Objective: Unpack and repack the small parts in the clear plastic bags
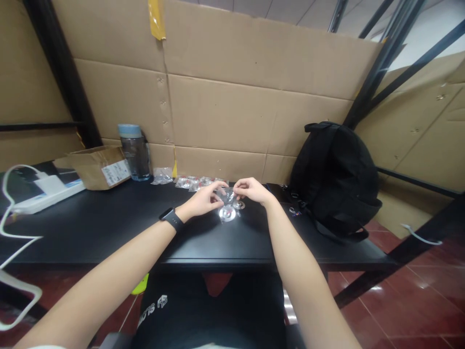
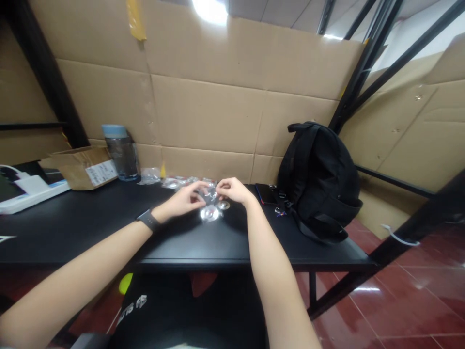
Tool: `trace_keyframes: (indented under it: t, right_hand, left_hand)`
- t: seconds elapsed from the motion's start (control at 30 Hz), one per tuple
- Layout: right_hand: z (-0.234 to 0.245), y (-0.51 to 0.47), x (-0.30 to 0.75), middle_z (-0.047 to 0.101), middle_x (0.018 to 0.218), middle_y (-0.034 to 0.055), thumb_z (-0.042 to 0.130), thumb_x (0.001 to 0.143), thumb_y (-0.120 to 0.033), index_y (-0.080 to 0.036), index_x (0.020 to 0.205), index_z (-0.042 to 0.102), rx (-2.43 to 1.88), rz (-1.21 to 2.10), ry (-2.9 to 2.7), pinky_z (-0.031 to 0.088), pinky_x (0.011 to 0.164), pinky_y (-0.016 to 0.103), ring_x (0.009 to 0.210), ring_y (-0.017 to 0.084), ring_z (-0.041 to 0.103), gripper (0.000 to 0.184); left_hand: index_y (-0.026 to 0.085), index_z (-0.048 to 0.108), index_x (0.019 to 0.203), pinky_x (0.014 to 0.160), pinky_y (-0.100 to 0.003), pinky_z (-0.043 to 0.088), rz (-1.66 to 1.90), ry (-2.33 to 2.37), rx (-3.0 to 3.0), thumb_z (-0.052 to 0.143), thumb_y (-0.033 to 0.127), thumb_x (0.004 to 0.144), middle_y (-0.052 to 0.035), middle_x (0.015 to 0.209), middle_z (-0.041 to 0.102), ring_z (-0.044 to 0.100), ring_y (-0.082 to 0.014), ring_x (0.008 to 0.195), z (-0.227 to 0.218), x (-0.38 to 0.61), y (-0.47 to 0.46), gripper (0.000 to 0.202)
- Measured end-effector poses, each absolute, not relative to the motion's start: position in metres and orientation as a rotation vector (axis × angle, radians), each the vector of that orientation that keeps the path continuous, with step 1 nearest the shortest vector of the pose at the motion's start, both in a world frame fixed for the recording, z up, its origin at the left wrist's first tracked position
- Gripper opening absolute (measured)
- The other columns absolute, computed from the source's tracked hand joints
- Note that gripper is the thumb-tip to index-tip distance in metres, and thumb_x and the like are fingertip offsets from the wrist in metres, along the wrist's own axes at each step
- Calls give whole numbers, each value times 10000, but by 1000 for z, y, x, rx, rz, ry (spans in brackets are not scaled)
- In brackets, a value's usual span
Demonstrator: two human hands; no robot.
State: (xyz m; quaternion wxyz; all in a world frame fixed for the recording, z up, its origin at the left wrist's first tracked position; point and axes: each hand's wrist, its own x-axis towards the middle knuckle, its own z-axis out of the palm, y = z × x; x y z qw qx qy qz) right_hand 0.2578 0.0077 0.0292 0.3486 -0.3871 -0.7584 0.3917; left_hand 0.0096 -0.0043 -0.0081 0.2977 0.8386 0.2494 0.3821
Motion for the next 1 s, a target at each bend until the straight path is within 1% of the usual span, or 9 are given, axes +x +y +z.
trace_keyframes:
  t: [0.13, 0.23, 0.43, 0.57, 0.67, 0.73, 0.83, 0.93, 1.0]
  right_hand:
    - [30, 8, 256, 724, 780, 44, 737, 811, -433, -158, 875, 683, -954, 935, -1906, 505, 608, 238, 668, 136, 657, 287]
    - [28, 10, 254, 706, 781, 31, 736, 807, -447, -169, 908, 674, -915, 871, -1836, 503, 614, 246, 669, 135, 639, 302]
    - [24, 10, 252, 721, 831, 26, 810, 721, -365, -189, 1058, 644, -904, 882, -1863, 562, 758, 317, 762, 174, 689, 415]
    - [22, 10, 248, 720, 770, 2, 794, 731, -337, -213, 1126, 588, -893, 863, -1754, 571, 736, 325, 732, 179, 700, 463]
    - [22, 12, 244, 727, 777, 20, 794, 720, -333, -194, 989, 639, -872, 831, -1730, 575, 750, 328, 747, 186, 708, 340]
    - [22, 12, 241, 744, 825, 52, 791, 715, -321, -168, 882, 699, -872, 814, -1747, 573, 788, 338, 772, 193, 711, 245]
    - [23, 10, 239, 769, 972, 95, 786, 718, -298, -145, 976, 768, -871, 833, -1754, 569, 813, 347, 778, 192, 712, 300]
    - [24, 6, 238, 762, 1086, 115, 781, 731, -277, -148, 1175, 739, -866, 858, -1753, 569, 795, 337, 764, 181, 711, 465]
    - [24, 5, 238, 763, 1090, 115, 778, 739, -263, -158, 1250, 708, -870, 855, -1757, 568, 781, 328, 761, 181, 713, 527]
  left_hand:
    - [249, 384, 1425, 736, -307, 590, 1127, 727, 2098, 695, 261, 845, -73, 1080, 683, 723, -166, 781, -9, 10, -2, 658]
    - [230, 406, 1386, 703, -298, 592, 1193, 790, 2040, 685, 270, 859, -51, 968, 697, 723, -171, 750, -8, 11, 0, 599]
    - [229, 406, 1333, 777, -308, 599, 1378, 789, 1890, 737, 275, 832, -32, 923, 706, 737, -174, 821, -7, 9, 7, 603]
    - [222, 452, 1167, 779, -315, 598, 1463, 802, 1808, 755, 283, 813, -27, 902, 719, 742, -188, 857, -7, 7, 12, 471]
    - [184, 566, 950, 809, -334, 593, 1498, 841, 1879, 743, 309, 821, -60, 927, 736, 736, -207, 882, -5, 5, 13, 252]
    - [166, 655, 902, 808, -343, 590, 1474, 876, 1954, 721, 321, 837, -82, 976, 750, 730, -215, 867, -2, 3, 11, 181]
    - [177, 720, 1121, 772, -348, 590, 1416, 926, 2006, 694, 311, 854, -84, 1028, 764, 716, -208, 802, 0, 2, 9, 299]
    - [188, 644, 1321, 782, -348, 590, 1393, 933, 2029, 676, 280, 863, -96, 1132, 746, 700, -184, 775, 1, 1, 8, 468]
    - [193, 571, 1406, 799, -351, 592, 1425, 923, 2055, 657, 281, 880, -122, 1295, 675, 699, -174, 802, 1, 0, 8, 541]
